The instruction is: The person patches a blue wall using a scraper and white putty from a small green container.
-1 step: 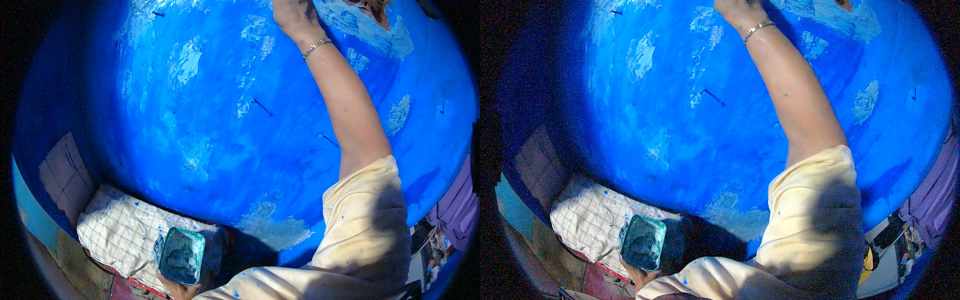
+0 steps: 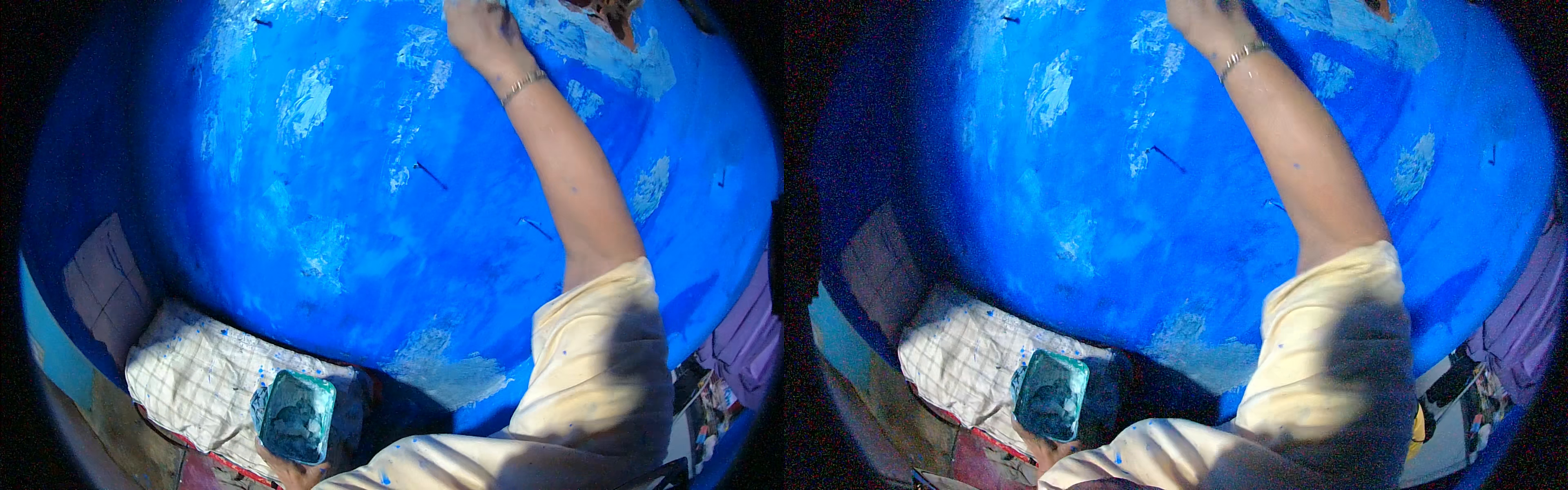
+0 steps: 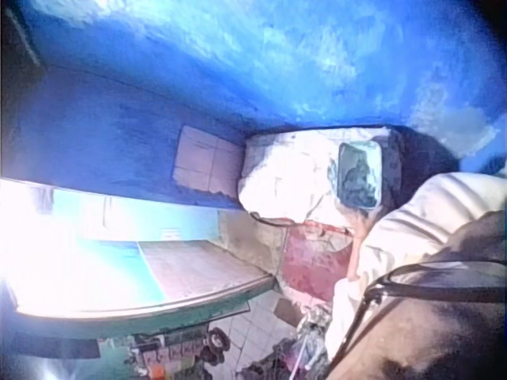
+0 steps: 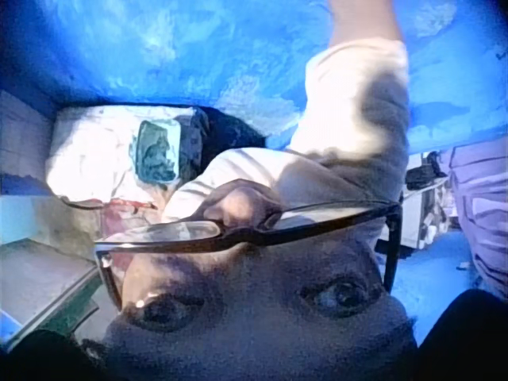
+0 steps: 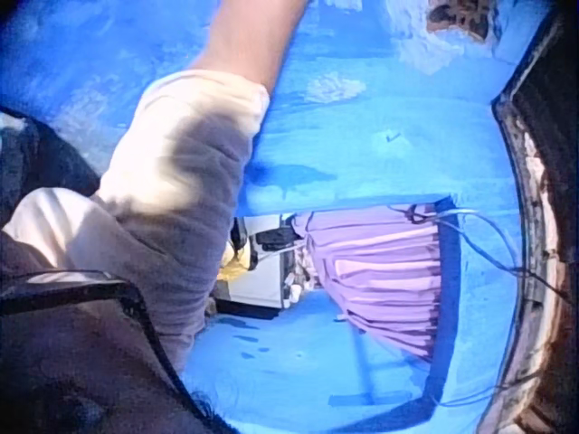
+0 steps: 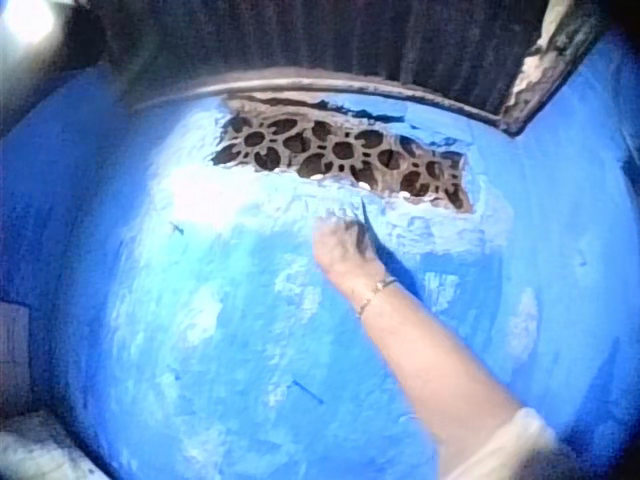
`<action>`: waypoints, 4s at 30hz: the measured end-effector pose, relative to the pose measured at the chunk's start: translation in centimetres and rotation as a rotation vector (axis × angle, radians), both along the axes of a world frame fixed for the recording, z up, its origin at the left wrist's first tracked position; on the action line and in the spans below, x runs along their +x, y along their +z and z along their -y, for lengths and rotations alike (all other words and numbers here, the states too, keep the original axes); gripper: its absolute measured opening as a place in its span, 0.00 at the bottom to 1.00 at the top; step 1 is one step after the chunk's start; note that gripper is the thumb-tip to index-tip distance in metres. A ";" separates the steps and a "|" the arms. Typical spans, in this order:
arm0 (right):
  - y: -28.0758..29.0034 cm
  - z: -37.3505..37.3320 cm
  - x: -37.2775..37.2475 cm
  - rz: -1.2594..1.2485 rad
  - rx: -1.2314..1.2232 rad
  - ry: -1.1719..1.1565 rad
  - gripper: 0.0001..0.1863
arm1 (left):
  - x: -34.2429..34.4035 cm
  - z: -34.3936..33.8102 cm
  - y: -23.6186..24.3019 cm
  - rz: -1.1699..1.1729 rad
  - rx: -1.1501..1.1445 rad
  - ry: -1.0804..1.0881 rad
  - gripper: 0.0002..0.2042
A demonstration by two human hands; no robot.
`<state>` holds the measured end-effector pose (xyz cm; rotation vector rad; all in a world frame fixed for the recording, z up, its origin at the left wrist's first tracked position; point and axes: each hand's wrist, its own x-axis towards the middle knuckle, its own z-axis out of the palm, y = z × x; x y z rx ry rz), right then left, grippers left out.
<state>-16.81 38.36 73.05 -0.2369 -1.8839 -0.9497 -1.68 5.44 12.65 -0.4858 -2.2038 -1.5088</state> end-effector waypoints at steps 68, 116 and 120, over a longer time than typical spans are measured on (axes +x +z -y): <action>15.0 3.9 -1.1 -0.024 0.147 0.282 0.07 | -1.1 2.2 -2.3 -0.044 -0.143 0.121 0.59; 8.5 7.3 -7.8 -0.113 0.296 0.503 0.11 | 0.2 2.1 -2.9 -0.067 -0.120 0.168 0.59; 7.9 5.9 -10.2 0.140 0.349 0.294 0.11 | -0.8 1.4 -2.7 -0.081 -0.087 0.136 0.59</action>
